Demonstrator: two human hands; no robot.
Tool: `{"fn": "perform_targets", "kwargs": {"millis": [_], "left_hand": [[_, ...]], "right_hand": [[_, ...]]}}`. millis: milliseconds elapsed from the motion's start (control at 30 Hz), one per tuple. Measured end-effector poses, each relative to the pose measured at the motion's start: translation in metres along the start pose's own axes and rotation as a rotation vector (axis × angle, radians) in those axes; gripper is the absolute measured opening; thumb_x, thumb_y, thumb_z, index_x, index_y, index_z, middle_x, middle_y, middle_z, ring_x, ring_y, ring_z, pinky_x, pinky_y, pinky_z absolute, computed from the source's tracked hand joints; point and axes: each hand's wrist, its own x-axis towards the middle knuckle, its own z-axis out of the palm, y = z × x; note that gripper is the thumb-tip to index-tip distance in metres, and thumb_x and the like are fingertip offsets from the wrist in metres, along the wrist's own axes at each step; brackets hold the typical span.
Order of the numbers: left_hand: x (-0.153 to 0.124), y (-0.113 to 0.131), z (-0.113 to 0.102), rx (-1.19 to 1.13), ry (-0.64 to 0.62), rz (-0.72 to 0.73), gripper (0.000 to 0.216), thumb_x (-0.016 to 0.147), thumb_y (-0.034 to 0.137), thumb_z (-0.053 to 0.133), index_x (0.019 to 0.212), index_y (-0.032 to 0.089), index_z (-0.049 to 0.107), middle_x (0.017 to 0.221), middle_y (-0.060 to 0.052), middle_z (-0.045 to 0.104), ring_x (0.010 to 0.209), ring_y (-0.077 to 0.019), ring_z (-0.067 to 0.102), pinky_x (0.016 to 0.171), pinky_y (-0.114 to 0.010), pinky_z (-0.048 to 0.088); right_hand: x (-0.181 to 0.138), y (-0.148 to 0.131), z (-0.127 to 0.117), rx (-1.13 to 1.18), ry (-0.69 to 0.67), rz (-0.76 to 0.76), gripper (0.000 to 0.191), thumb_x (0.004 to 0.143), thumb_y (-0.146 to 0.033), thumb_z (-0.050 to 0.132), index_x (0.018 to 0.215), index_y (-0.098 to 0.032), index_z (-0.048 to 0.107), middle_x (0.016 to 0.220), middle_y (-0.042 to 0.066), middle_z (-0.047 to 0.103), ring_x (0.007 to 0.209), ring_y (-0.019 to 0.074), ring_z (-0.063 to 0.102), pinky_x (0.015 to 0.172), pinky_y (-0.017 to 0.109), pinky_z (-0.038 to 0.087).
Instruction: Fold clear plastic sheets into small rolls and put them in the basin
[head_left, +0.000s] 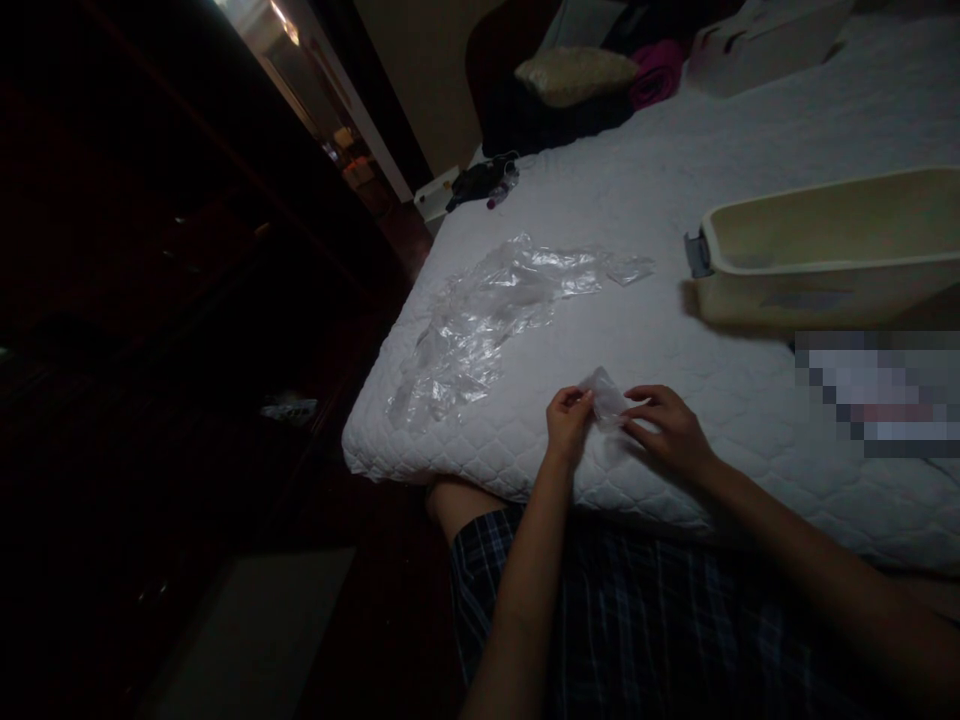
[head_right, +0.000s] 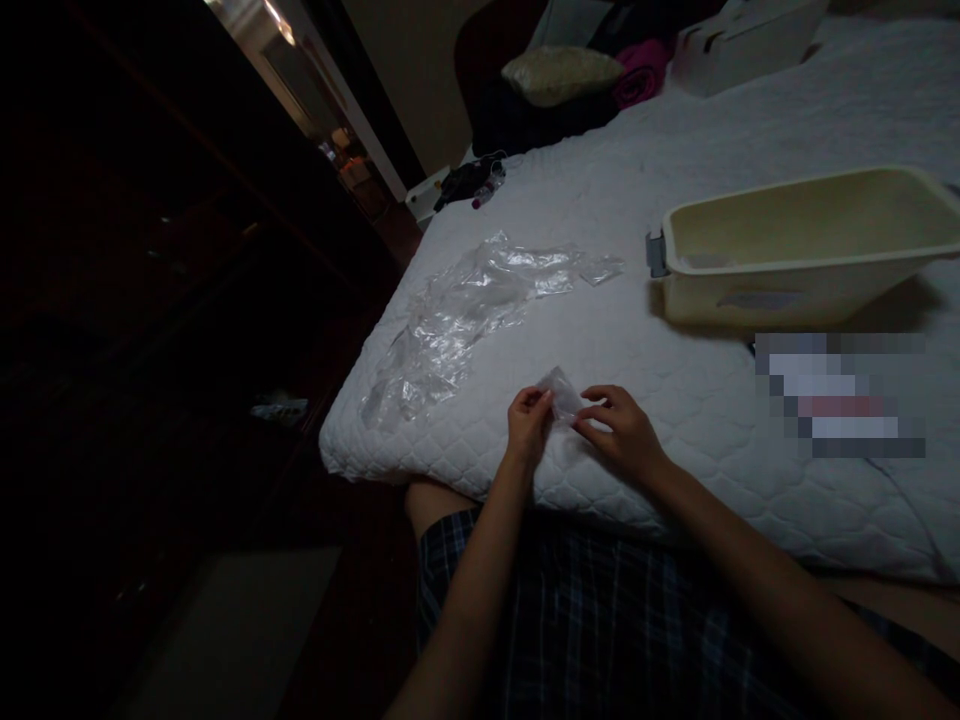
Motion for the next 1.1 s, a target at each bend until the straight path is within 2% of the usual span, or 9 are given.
{"fn": "perform_targets", "kwargs": {"millis": [133,200,300,400,500,667,767,933,1100], "left_hand": [[0.0,-0.001,-0.001,0.028,-0.001,-0.014,0.047,0.051,0.044,0.085,0.081,0.017,0.062,0.073,0.004,0.062,0.061,-0.0066,0.054,0.062,-0.02,0.042],[0.0,-0.001,-0.001,0.028,-0.017,-0.01,0.045,0.051,0.043,0.085,0.08,0.017,0.062,0.071,0.004,0.061,0.06,-0.0063,0.053,0.062,-0.02,0.041],[0.0,-0.001,-0.001,0.025,-0.031,-0.011,0.044,0.051,0.042,0.086,0.077,0.016,0.062,0.068,0.005,0.06,0.057,-0.0054,0.052,0.059,-0.019,0.04],[-0.001,0.001,0.0,0.023,-0.03,-0.019,0.045,0.049,0.042,0.087,0.076,0.016,0.062,0.064,0.006,0.059,0.054,-0.0042,0.049,0.055,-0.018,0.037],[-0.001,0.002,0.001,0.029,-0.035,-0.036,0.047,0.047,0.043,0.088,0.075,0.016,0.062,0.062,0.006,0.058,0.053,-0.004,0.049,0.054,-0.018,0.037],[-0.001,0.005,-0.001,0.076,-0.06,-0.072,0.049,0.046,0.049,0.086,0.075,0.017,0.064,0.065,0.004,0.059,0.056,-0.005,0.052,0.058,-0.019,0.04],[-0.003,0.007,-0.002,0.049,-0.089,-0.109,0.051,0.044,0.051,0.086,0.076,0.017,0.064,0.066,0.004,0.061,0.057,-0.0063,0.055,0.059,-0.02,0.043],[-0.006,0.009,-0.001,0.081,-0.106,-0.098,0.05,0.04,0.04,0.09,0.078,0.017,0.066,0.071,0.001,0.065,0.065,-0.0087,0.059,0.067,-0.023,0.046],[-0.005,0.008,0.0,0.101,-0.107,-0.08,0.049,0.043,0.044,0.088,0.078,0.017,0.067,0.069,0.001,0.066,0.063,-0.009,0.058,0.066,-0.024,0.046]], "right_hand": [[0.007,-0.003,0.005,0.068,0.043,0.194,0.026,0.08,-0.047,0.064,0.072,-0.022,0.063,0.086,0.006,0.058,0.074,0.0192,0.059,0.063,0.036,0.052],[0.008,-0.003,0.008,0.12,0.076,0.316,0.03,0.074,-0.05,0.07,0.08,-0.022,0.061,0.083,0.004,0.057,0.065,0.0163,0.056,0.056,0.032,0.049],[0.011,-0.002,0.013,0.301,0.069,0.503,0.047,0.068,-0.053,0.073,0.099,-0.022,0.056,0.083,0.003,0.059,0.057,0.0132,0.053,0.049,0.029,0.046],[0.013,0.0,0.017,0.489,0.026,0.618,0.06,0.064,-0.056,0.074,0.108,-0.022,0.054,0.083,0.002,0.061,0.057,0.0128,0.055,0.052,0.028,0.047],[0.016,0.002,0.018,0.547,-0.031,0.673,0.056,0.061,-0.058,0.075,0.099,-0.02,0.06,0.075,0.002,0.062,0.062,0.0153,0.058,0.058,0.03,0.049],[0.016,0.0,0.017,0.516,-0.046,0.679,0.042,0.064,-0.057,0.074,0.08,-0.019,0.064,0.068,0.002,0.064,0.061,0.0164,0.058,0.056,0.03,0.047],[0.017,-0.002,0.018,0.546,-0.033,0.701,0.039,0.065,-0.055,0.074,0.08,-0.019,0.064,0.068,0.002,0.063,0.06,0.0155,0.057,0.054,0.029,0.046],[0.019,-0.004,0.017,0.592,-0.003,0.726,0.041,0.06,-0.054,0.077,0.078,-0.02,0.063,0.067,0.002,0.064,0.06,0.016,0.058,0.056,0.03,0.048],[0.021,-0.006,0.013,0.685,-0.063,0.786,0.048,0.06,-0.054,0.079,0.091,-0.02,0.069,0.081,0.005,0.07,0.071,0.019,0.063,0.066,0.035,0.05]]}}
